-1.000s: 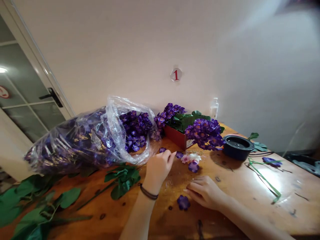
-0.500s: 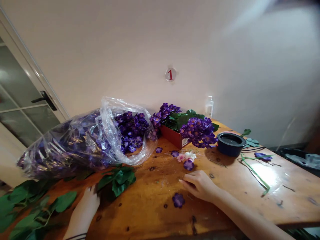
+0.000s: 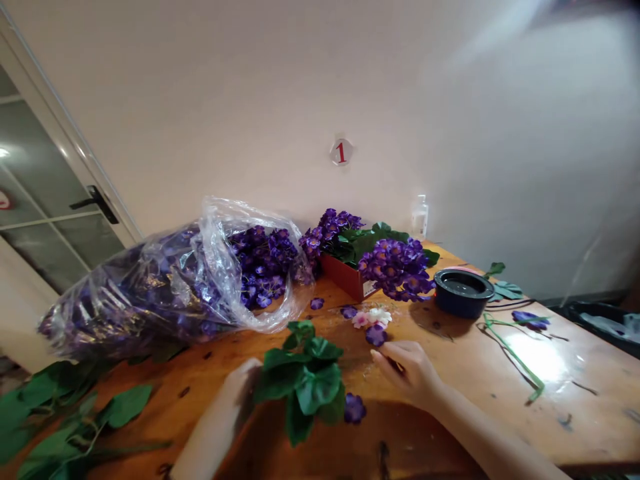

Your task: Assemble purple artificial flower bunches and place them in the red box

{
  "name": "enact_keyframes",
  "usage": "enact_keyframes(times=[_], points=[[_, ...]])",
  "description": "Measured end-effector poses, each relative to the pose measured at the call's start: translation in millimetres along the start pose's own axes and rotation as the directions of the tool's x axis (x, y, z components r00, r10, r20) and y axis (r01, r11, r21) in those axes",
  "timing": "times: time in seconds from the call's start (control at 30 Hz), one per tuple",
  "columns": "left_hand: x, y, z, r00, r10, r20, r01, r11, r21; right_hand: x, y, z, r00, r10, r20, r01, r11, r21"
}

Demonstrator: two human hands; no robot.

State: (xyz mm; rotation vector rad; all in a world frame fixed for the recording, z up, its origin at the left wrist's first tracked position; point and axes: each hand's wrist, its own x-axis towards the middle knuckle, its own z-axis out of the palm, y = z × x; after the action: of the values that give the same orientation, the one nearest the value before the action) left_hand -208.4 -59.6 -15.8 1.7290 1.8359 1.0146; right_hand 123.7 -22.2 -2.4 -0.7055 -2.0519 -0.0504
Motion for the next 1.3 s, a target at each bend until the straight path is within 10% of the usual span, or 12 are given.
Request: enact_keyframes(times=[0.13, 0.27, 0.43, 0.7, 1.1, 1.2, 1.3], points=[[-2, 21, 16.7, 0.957, 0.177, 0.228, -0.205, 0.973, 0.103, 2, -1, -6, 0.999, 0.019, -0.044, -0.019, 1.0, -0.005], [37, 45, -16.7, 0.891, 0.182, 0.415, -0.328, 0.891, 0.313, 3, -2, -8, 0.998, 0.025, -0.059, -0.024, 1.0, 0.013], [130, 61, -25.5, 0.983, 0.163, -0.091, -0.065, 0.757, 0.65, 2, 3, -4, 0.999, 0.003, -0.053, -0.004, 1.0, -0.014], [181, 18, 20.4, 0.996, 0.054, -0.064, 0.008, 0.692, 0.722, -2, 5, 4, 0.997, 0.007, 0.073, -0.004, 0.999, -0.042], [130, 70, 9.3, 0.866, 0.453, -0.21, -0.318, 0.825, 0.467, -2, -6, 5, 0.965, -0.17, 0.199, 0.191, 0.978, -0.089], [71, 109, 21.0, 0.802, 0.498, -0.329, -0.517, 0.855, 0.035, -3, -29, 1, 0.95, 0.177, 0.258, -0.202, 0.977, 0.074], [2, 140, 35.7, 0.763, 0.496, -0.414, -0.613, 0.758, -0.223, -5, -60, -7, 0.808, 0.446, 0.385, -0.585, 0.688, 0.429]])
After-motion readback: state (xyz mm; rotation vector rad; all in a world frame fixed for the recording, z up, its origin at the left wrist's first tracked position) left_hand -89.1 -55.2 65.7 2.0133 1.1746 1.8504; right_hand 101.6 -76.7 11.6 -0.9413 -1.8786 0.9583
